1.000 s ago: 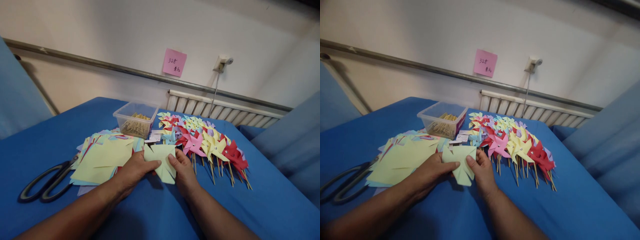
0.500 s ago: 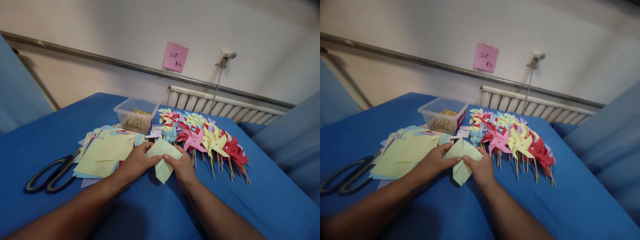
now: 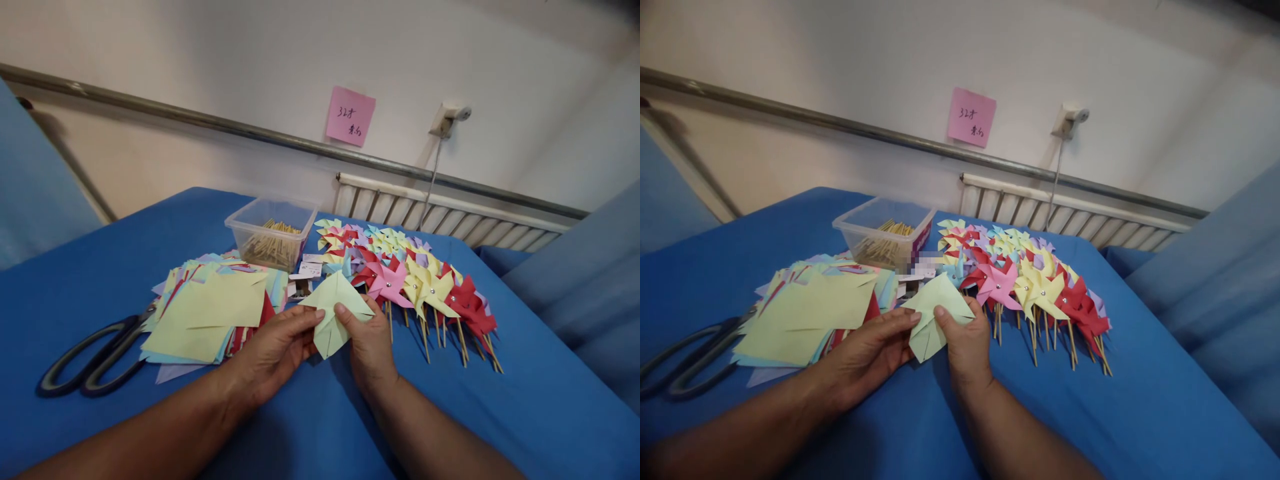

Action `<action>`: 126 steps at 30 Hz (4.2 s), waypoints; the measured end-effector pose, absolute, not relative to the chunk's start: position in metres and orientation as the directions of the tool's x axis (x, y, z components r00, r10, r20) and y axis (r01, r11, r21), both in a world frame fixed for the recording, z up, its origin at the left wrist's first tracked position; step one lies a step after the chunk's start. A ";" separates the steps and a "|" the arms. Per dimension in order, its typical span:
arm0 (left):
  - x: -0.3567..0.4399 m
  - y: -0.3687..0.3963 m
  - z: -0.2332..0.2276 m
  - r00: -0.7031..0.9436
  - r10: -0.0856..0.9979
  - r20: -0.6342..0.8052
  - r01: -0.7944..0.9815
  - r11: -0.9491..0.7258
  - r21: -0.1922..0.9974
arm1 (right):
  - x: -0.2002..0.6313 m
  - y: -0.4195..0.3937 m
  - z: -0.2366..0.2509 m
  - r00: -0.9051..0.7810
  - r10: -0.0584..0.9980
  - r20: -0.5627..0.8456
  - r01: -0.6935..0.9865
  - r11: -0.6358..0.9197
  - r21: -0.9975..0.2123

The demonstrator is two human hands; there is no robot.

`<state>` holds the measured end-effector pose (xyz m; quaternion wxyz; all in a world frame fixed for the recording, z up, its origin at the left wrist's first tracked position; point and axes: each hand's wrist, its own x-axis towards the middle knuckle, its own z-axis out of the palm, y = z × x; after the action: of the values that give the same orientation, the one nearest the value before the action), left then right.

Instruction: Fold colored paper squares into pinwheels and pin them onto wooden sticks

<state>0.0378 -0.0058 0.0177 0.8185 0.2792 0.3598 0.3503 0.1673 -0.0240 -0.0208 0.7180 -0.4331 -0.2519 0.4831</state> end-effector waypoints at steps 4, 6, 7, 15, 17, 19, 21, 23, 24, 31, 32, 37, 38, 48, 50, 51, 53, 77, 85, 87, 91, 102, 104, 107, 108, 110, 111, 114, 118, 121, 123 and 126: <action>0.040 -0.009 0.019 0.389 0.828 -0.405 -0.321 0.533 0.783 | 0.166 -0.025 -0.023 0.378 0.925 -0.036 -0.438 0.145 -0.887; 0.040 -0.010 0.019 0.347 0.849 -0.398 -0.303 0.504 0.809 | 0.166 -0.025 -0.025 0.362 0.932 -0.030 -0.427 0.137 -0.894; 0.041 -0.011 0.019 0.339 0.854 -0.394 -0.291 0.493 0.820 | 0.166 -0.025 -0.025 0.358 0.933 -0.027 -0.422 0.136 -0.896; 0.037 -0.005 0.017 0.267 0.888 -0.374 -0.272 0.442 0.855 | 0.167 -0.028 -0.021 0.296 0.954 0.045 -0.356 0.154 -0.922; 0.034 -0.002 0.020 0.262 0.901 -0.347 -0.332 0.421 0.844 | 0.167 -0.030 -0.020 0.348 0.927 0.139 -0.260 0.238 -0.936; 0.031 0.002 0.024 0.258 0.908 -0.331 -0.390 0.412 0.824 | 0.167 -0.033 -0.017 0.392 0.884 0.254 -0.119 0.322 -0.939; 0.028 0.004 0.028 0.252 0.910 -0.330 -0.436 0.411 0.800 | 0.166 -0.036 -0.014 0.372 0.850 0.372 0.077 0.371 -0.925; 0.026 0.006 0.030 0.255 0.909 -0.328 -0.466 0.413 0.782 | 0.165 -0.040 -0.010 0.286 0.830 0.479 0.281 0.406 -0.870; 0.025 0.007 0.031 0.263 0.910 -0.320 -0.477 0.411 0.777 | 0.164 -0.042 -0.009 0.230 0.822 0.521 0.356 0.427 -0.831; 0.027 0.003 0.027 0.291 0.913 -0.286 -0.487 0.399 0.777 | 0.167 -0.039 -0.013 0.076 0.757 0.650 0.503 0.533 -0.680; 0.028 0.002 0.027 0.296 0.911 -0.286 -0.478 0.401 0.782 | 0.168 -0.038 -0.014 0.074 0.760 0.646 0.510 0.528 -0.680; 0.029 0.001 0.031 0.315 0.906 -0.284 -0.446 0.405 0.798 | 0.170 -0.038 -0.012 0.097 0.764 0.637 0.491 0.520 -0.699; 0.029 0.001 0.031 0.320 0.905 -0.279 -0.453 0.405 0.794 | 0.169 -0.038 -0.011 0.105 0.761 0.640 0.486 0.522 -0.701; 0.028 0.004 0.029 0.332 0.896 -0.296 -0.463 0.428 0.776 | 0.175 -0.036 -0.010 0.087 0.660 0.746 0.581 0.574 -0.576; 0.028 0.003 0.031 0.330 0.897 -0.294 -0.454 0.424 0.784 | 0.178 -0.036 -0.008 0.050 0.649 0.759 0.623 0.574 -0.532; 0.028 0.003 0.031 0.330 0.897 -0.293 -0.449 0.422 0.788 | 0.179 -0.036 -0.007 0.030 0.647 0.762 0.644 0.571 -0.510; 0.028 0.002 0.033 0.329 0.897 -0.296 -0.433 0.421 0.797 | 0.182 -0.037 -0.002 -0.009 0.655 0.756 0.682 0.556 -0.474; 0.031 0.000 0.018 0.187 0.946 -0.267 -0.216 0.304 0.928 | 0.173 -0.036 -0.006 0.176 0.874 0.453 0.314 0.387 -0.867; 0.031 -0.003 0.018 0.203 0.939 -0.278 -0.197 0.318 0.927 | 0.174 -0.034 -0.008 0.189 0.888 0.419 0.307 0.352 -0.884; 0.031 -0.004 0.019 0.219 0.931 -0.292 -0.188 0.334 0.924 | 0.175 -0.033 -0.009 0.202 0.893 0.402 0.296 0.336 -0.894; 0.032 -0.002 0.017 0.208 0.934 -0.292 -0.138 0.323 0.936 | 0.175 -0.034 -0.008 0.209 0.896 0.393 0.323 0.316 -0.892; 0.034 -0.001 0.015 0.196 0.937 -0.288 -0.106 0.312 0.944 | 0.174 -0.030 -0.013 0.231 0.893 0.385 0.315 0.306 -0.898; 0.034 -0.001 0.016 0.196 0.938 -0.287 -0.115 0.312 0.943 | 0.174 -0.030 -0.014 0.235 0.894 0.381 0.311 0.302 -0.901; 0.034 -0.001 0.015 0.187 0.941 -0.281 -0.113 0.305 0.946 | 0.173 -0.031 -0.013 0.240 0.895 0.375 0.304 0.298 -0.905; 0.034 -0.001 0.015 0.188 0.941 -0.280 -0.111 0.303 0.946 | 0.173 -0.031 -0.013 0.242 0.895 0.374 0.303 0.297 -0.906; 0.034 0.000 0.014 0.187 0.941 -0.280 -0.103 0.303 0.947 | 0.173 -0.031 -0.012 0.246 0.894 0.374 0.301 0.296 -0.906; 0.034 0.000 0.014 0.186 0.941 -0.282 -0.096 0.303 0.948 | 0.173 -0.031 -0.012 0.247 0.894 0.374 0.301 0.296 -0.907; 0.034 0.000 0.014 0.179 0.944 -0.279 -0.069 0.295 0.953 | 0.173 -0.031 -0.012 0.247 0.894 0.374 0.303 0.295 -0.906; 0.036 -0.001 0.017 0.168 0.944 -0.285 -0.065 0.300 0.952 | 0.172 -0.031 -0.011 0.246 0.897 0.368 0.296 0.293 -0.909; 0.037 -0.002 0.020 0.167 0.946 -0.279 -0.081 0.295 0.952 | 0.170 -0.033 -0.010 0.245 0.896 0.371 0.279 0.301 -0.912; 0.037 -0.001 0.021 0.161 0.954 -0.254 -0.076 0.269 0.960 | 0.169 -0.035 -0.009 0.237 0.901 0.364 0.256 0.304 -0.918; 0.035 0.000 0.022 0.169 0.960 -0.224 -0.055 0.236 0.970 | 0.170 -0.036 -0.008 0.265 0.918 0.296 0.089 0.282 -0.955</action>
<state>0.0355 0.0004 0.0221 0.6119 0.4582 0.4937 0.4147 0.1703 -0.0355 -0.0083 0.6207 -0.4974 -0.5058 0.3338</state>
